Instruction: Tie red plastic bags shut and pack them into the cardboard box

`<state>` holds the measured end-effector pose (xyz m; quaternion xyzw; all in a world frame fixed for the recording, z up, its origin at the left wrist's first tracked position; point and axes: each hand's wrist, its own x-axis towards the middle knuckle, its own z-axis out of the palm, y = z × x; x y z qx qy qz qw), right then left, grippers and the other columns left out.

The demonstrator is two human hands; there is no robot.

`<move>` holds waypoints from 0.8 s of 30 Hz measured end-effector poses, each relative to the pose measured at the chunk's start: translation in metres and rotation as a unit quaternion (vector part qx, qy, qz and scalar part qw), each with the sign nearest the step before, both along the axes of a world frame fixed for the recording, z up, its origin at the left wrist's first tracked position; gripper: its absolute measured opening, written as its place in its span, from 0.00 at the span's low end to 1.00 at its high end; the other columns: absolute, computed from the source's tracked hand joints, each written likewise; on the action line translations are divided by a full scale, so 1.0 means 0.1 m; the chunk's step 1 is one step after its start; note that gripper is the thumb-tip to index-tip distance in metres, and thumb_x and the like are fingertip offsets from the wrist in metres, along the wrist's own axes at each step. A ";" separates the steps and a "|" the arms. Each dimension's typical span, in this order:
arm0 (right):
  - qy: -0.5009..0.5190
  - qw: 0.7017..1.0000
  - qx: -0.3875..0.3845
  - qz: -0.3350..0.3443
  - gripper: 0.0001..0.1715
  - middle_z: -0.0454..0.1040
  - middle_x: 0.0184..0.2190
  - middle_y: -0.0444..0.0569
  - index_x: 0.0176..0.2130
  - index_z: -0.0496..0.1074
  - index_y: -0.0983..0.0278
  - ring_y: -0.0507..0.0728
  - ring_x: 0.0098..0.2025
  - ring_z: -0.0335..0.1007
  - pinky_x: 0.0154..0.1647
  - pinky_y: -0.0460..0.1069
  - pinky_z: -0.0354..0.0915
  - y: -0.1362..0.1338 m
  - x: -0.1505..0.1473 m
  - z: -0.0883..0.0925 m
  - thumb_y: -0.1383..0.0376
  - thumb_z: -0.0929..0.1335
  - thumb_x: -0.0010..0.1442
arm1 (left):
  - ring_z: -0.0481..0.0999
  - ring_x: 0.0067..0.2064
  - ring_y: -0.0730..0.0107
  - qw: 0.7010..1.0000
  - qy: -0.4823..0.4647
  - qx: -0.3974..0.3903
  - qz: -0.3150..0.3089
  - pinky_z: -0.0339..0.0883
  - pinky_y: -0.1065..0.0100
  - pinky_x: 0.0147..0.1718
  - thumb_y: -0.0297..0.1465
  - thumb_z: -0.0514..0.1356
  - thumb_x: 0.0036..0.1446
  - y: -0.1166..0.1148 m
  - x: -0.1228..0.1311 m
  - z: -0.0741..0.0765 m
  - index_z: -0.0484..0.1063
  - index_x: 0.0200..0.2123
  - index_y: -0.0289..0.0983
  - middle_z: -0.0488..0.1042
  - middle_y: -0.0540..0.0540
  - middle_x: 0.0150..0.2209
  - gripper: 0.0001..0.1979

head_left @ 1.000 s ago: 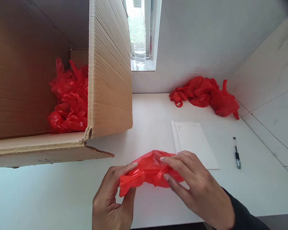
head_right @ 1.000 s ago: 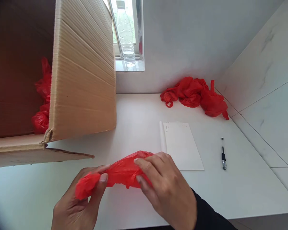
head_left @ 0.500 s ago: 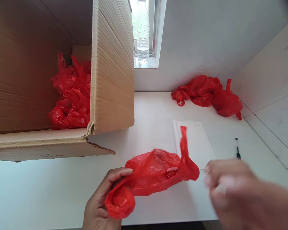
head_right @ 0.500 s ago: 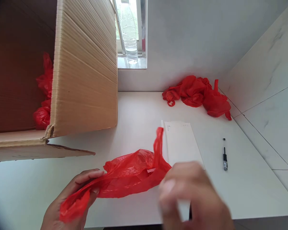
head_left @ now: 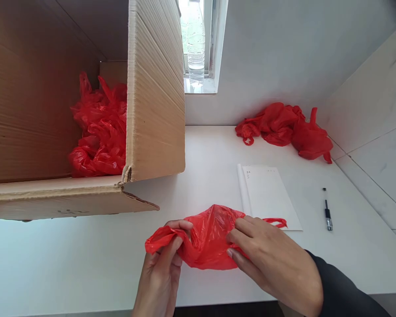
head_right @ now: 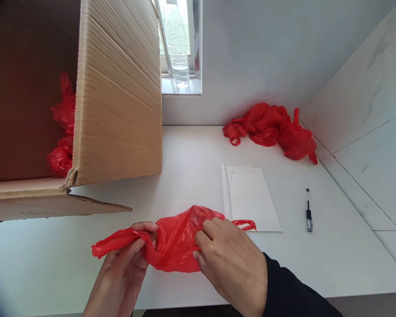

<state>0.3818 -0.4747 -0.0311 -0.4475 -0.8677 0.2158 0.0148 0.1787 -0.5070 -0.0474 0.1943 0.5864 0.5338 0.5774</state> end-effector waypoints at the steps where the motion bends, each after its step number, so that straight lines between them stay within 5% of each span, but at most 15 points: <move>1: 0.006 1.000 -0.026 -0.004 0.08 0.72 0.35 0.47 0.34 0.70 0.62 0.60 0.35 0.70 0.33 0.57 0.69 0.02 0.02 0.02 0.67 0.63 0.64 | 0.70 0.41 0.64 1.000 0.001 0.002 -0.001 0.71 0.72 0.34 0.41 0.70 0.48 0.00 0.00 0.00 0.78 0.34 0.42 0.71 0.46 0.43 0.12; 9: 0.075 0.996 -0.036 -0.038 0.08 0.70 0.35 0.44 0.37 0.69 0.58 0.55 0.36 0.68 0.34 0.52 0.64 0.12 0.21 0.11 0.66 0.62 0.67 | 0.70 0.44 0.62 0.987 0.149 0.036 -0.053 0.68 0.72 0.35 0.45 0.66 0.54 -0.01 0.01 0.03 0.75 0.38 0.43 0.71 0.46 0.44 0.14; 17: 0.182 0.958 0.062 -0.211 0.09 0.73 0.33 0.43 0.37 0.69 0.59 0.53 0.33 0.69 0.34 0.50 0.64 0.23 0.24 0.19 0.61 0.63 0.68 | 0.74 0.34 0.62 0.958 0.272 0.012 -0.090 0.67 0.69 0.30 0.46 0.67 0.49 0.02 0.23 0.31 0.73 0.39 0.45 0.76 0.48 0.38 0.17; 21: 0.219 0.946 0.190 -0.146 0.04 0.73 0.38 0.47 0.41 0.69 0.60 0.55 0.41 0.69 0.42 0.51 0.66 0.12 0.11 0.24 0.69 0.65 0.66 | 0.66 0.26 0.68 0.948 0.298 0.023 -0.106 0.60 0.70 0.25 0.47 0.62 0.56 0.11 0.24 0.23 0.68 0.26 0.41 0.71 0.50 0.26 0.17; 24: 0.269 0.952 0.140 -0.032 0.11 0.74 0.38 0.46 0.43 0.68 0.61 0.53 0.39 0.72 0.40 0.48 0.68 0.03 -0.03 0.23 0.75 0.64 0.64 | 0.64 0.26 0.70 0.951 0.283 0.040 -0.115 0.59 0.71 0.25 0.46 0.59 0.60 0.17 0.23 0.14 0.63 0.24 0.40 0.65 0.52 0.24 0.19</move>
